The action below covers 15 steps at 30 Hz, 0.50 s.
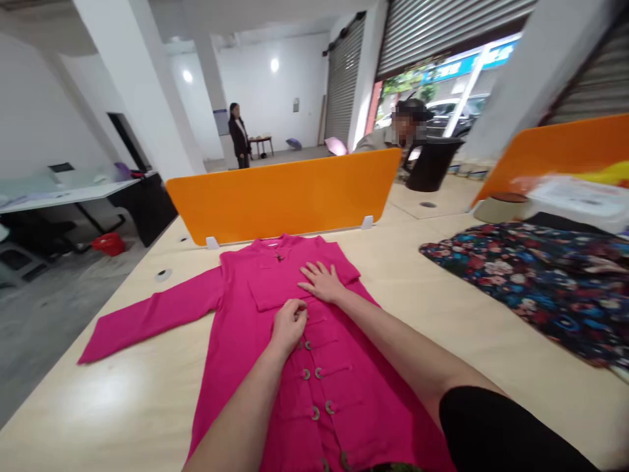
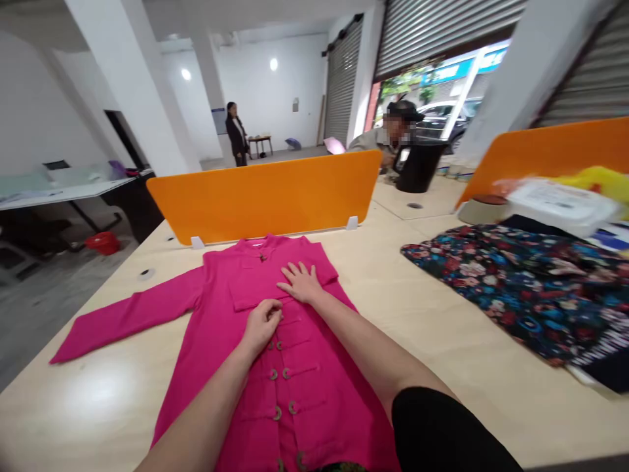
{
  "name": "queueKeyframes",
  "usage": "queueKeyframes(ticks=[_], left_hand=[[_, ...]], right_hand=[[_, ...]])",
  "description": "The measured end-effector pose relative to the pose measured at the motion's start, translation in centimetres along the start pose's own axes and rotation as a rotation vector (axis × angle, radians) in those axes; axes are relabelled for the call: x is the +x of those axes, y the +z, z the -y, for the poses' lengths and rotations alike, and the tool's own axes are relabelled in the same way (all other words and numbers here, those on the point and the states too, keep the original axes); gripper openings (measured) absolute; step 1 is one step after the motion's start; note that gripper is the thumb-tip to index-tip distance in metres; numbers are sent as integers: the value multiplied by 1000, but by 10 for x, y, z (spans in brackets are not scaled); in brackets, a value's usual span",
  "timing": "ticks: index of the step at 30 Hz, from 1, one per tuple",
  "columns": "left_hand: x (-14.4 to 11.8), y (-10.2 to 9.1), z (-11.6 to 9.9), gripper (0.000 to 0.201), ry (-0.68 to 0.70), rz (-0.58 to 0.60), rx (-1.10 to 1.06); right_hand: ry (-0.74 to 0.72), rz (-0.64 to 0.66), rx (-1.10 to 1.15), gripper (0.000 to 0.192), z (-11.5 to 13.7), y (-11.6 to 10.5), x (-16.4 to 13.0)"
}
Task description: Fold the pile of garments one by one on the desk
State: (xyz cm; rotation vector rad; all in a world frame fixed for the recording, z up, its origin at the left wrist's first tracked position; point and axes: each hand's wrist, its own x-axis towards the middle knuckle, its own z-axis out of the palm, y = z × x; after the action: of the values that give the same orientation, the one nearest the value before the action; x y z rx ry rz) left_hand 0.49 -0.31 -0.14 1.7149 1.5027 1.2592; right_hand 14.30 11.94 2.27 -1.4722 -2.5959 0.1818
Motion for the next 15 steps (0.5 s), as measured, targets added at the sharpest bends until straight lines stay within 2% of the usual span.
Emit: queueKeyframes(ticks=[5, 7, 8, 9, 11, 15], left_hand=[[-4, 2, -12, 16, -53, -35, 42], [-3, -10, -16, 13, -88, -87, 73], [-3, -22, -17, 12, -111, -135, 98], [-4, -38, -17, 13, -142, -201, 132], [-9, -84, -13, 19, -238, -388, 234], [-38, -197, 4, 44, -581, -830, 541]], right_hand=[[29, -12, -49, 65, -3, 20, -2], [26, -18, -50, 64, -4, 23, -2], [23, -20, -50, 64, -4, 23, -2], [22, -21, -48, 64, -4, 23, -2], [24, -25, -45, 64, -5, 23, -1], [27, -31, -30, 64, -4, 22, -2]])
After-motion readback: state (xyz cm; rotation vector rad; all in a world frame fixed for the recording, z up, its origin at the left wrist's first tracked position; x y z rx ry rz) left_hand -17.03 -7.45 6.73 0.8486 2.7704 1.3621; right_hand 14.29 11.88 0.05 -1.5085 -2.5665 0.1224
